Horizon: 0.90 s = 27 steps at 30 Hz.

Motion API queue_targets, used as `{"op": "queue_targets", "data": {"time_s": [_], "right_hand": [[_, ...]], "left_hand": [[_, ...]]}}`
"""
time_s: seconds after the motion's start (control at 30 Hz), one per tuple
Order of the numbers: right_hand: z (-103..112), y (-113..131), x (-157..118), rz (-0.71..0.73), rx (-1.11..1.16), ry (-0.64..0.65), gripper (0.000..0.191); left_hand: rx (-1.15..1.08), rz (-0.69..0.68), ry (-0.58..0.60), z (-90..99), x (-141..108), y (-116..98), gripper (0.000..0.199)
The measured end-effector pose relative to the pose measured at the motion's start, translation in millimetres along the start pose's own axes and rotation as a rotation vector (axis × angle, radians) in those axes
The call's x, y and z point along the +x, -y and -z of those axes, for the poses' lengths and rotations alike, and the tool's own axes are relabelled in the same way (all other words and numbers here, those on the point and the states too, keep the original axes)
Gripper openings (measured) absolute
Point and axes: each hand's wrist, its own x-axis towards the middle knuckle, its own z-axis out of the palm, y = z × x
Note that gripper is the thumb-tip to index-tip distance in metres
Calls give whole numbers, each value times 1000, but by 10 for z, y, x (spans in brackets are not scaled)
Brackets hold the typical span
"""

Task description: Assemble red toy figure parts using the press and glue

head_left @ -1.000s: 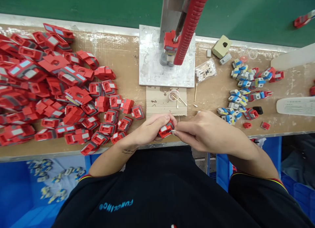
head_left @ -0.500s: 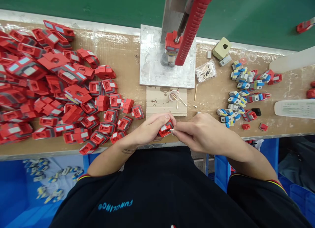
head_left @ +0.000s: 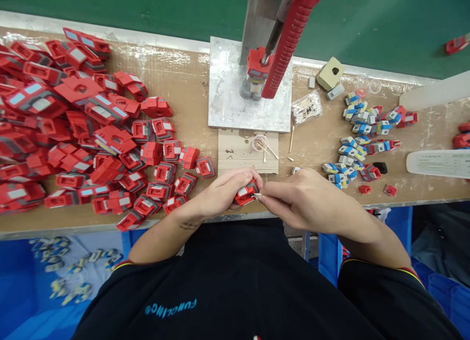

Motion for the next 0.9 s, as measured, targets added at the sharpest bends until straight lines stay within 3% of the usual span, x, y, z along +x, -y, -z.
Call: {"op": "queue_targets", "data": {"time_s": [0.4, 0.63, 0.9], "right_hand": [[-41, 30, 37, -75, -12, 85, 36], [-6, 38, 31, -60, 8, 130, 37], [-35, -122, 89, 56, 387, 76, 36]], "left_hand": [[64, 9, -19, -11, 12, 15, 40], [209, -1, 2, -10, 10, -30, 36], [208, -50, 38, 28, -31, -75, 40]]}}
